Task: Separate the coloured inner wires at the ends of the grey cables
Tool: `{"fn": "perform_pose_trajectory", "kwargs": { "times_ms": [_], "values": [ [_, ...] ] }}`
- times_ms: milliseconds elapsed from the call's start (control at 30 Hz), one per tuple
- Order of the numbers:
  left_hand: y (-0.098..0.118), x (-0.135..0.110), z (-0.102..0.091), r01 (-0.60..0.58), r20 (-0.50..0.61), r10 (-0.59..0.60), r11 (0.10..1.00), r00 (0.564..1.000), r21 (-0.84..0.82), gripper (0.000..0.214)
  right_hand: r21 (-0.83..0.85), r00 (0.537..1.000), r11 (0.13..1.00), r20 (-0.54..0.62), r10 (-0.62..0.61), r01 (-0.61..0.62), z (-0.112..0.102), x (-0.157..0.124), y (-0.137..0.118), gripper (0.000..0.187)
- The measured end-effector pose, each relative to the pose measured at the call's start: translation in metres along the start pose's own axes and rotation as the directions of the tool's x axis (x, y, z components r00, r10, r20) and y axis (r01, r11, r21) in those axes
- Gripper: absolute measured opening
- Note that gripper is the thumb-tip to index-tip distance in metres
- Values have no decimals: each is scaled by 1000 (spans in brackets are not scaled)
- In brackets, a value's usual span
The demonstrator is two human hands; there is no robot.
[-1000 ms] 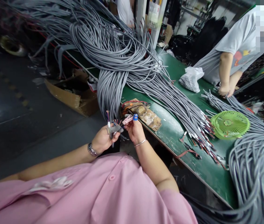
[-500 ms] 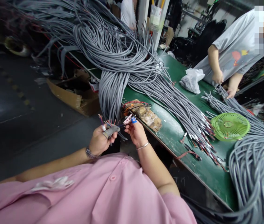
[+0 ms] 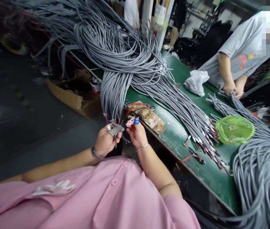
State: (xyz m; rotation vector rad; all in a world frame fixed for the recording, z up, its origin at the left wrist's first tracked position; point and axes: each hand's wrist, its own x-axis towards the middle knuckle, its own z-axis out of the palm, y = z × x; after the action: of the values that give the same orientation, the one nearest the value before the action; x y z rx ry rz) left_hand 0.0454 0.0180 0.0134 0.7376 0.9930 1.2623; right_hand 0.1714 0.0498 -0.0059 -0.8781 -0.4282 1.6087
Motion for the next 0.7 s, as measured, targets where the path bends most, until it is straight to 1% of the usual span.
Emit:
{"fn": "perform_pose_trajectory", "kwargs": {
  "times_ms": [100,200,300,400,467,533,633,700],
  "values": [
    [-3,0,-1,20,6,-20,1000,1000,5,19,38,1000,999,-25,-10,11,2,1,0,27],
    [-7,0,-2,25,19,-25,999,999,26,18,51,1000,998,-11,-27,27,2,1,3,30],
    [-8,-2,-5,31,32,-32,999,999,35,18,47,999,999,28,-20,19,0,1,5,38],
    [-8,-3,-8,49,31,-50,998,998,31,19,15,995,998,80,55,-56,-8,-2,2,52],
    [-7,-5,-11,54,26,-55,998,998,34,20,-69,982,988,122,146,-138,-14,-5,-4,58],
    [-6,-6,-15,56,40,-58,997,998,49,19,-206,957,959,172,233,-197,-20,-10,-12,57],
    [-6,-9,-19,56,82,-64,994,995,95,19,-397,922,894,225,315,-208,-24,-17,-24,52],
    [-8,-10,-21,39,113,-54,991,992,131,20,-476,915,858,228,332,-193,-22,-21,-30,46]
  ]
}}
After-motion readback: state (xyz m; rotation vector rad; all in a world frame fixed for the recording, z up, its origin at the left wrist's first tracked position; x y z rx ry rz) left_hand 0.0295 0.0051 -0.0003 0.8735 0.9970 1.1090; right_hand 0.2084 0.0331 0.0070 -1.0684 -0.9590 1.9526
